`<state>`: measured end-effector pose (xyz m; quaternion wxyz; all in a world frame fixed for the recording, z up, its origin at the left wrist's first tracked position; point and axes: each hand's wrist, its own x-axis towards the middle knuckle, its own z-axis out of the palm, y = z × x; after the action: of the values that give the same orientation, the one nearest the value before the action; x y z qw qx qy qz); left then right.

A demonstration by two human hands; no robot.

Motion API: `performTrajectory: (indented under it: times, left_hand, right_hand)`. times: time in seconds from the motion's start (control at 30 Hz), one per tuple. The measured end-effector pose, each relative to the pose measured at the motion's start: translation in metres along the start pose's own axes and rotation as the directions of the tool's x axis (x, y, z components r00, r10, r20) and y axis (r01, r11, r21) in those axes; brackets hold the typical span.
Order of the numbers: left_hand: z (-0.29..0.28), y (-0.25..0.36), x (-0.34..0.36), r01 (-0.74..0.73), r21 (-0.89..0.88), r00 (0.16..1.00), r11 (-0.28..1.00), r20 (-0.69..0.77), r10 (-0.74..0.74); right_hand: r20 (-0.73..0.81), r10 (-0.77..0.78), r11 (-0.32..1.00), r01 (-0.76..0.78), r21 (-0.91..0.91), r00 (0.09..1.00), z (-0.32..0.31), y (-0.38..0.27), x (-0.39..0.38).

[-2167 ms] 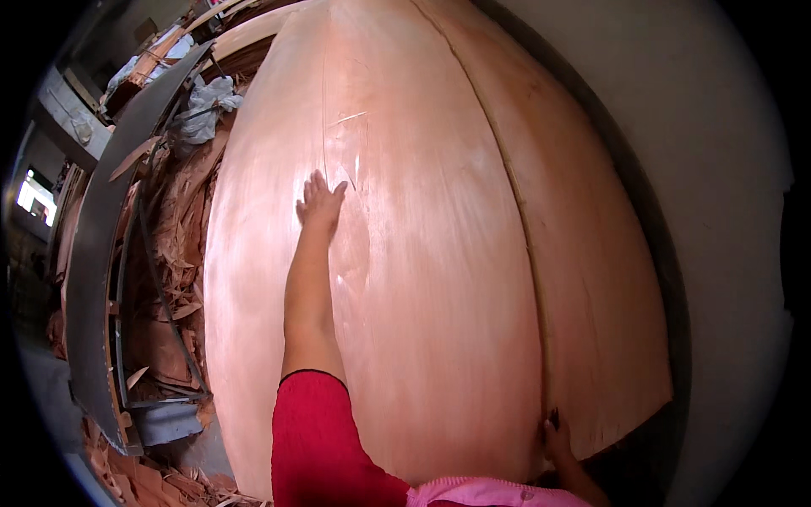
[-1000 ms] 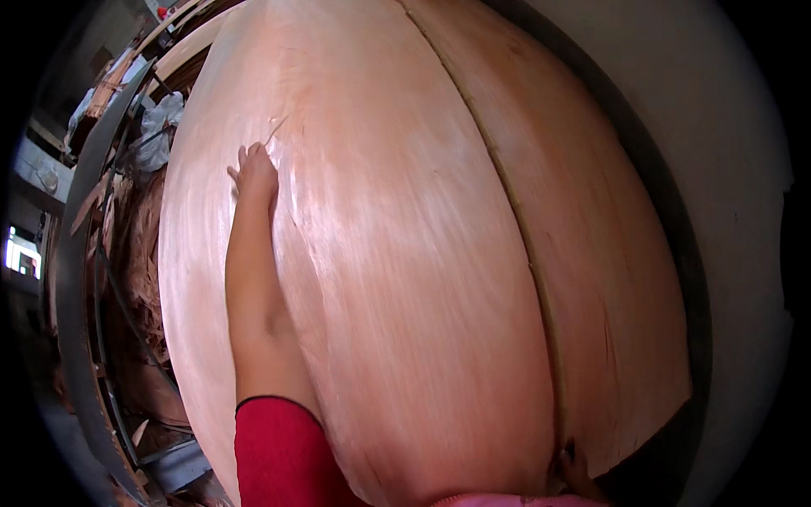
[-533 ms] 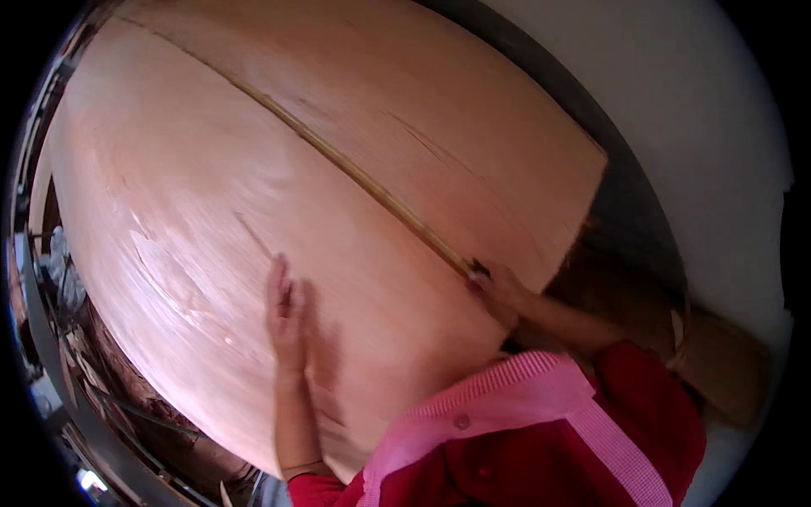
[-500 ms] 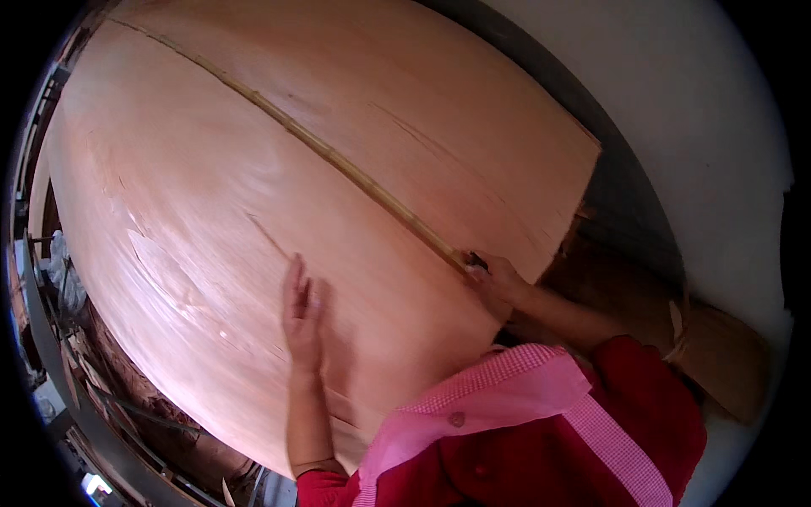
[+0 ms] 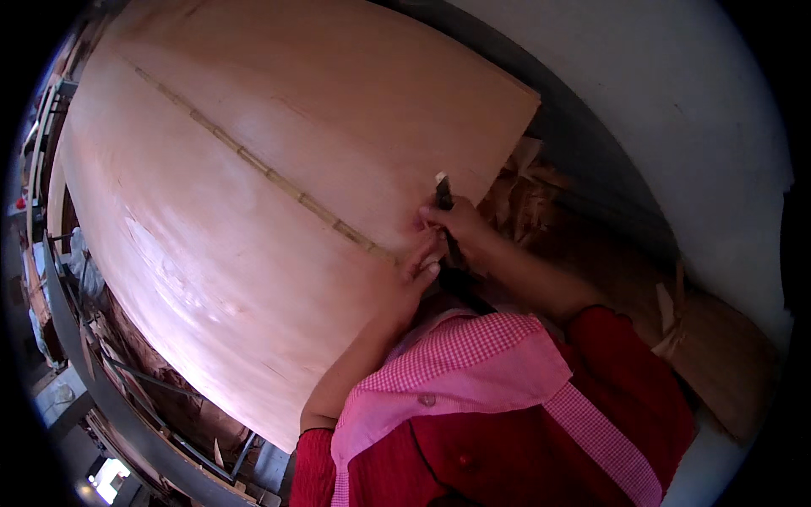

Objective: The person applies pieces of tape to seams on a large sheet of wood veneer, then flips the veneer over and applies water from a bottle to the wood surface.

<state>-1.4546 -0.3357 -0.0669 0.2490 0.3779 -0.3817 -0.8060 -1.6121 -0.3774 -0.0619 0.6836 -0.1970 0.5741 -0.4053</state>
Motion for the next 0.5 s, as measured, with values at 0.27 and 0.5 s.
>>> performTrajectory:
  times: [0.27,0.5]
  left_hand:
    - [-0.023,-0.006,0.127,-0.163,0.954,0.866,-0.252,0.261,0.427]
    - [-0.024,-0.028,0.157,-0.026,0.989,0.921,-0.149,0.081,0.38]
  right_hand:
    - [-0.165,-0.155,0.826,0.036,-0.562,0.974,-0.098,-0.003,0.1]
    - [-0.152,0.006,0.853,-0.084,-0.515,0.988,-0.115,0.025,0.134]
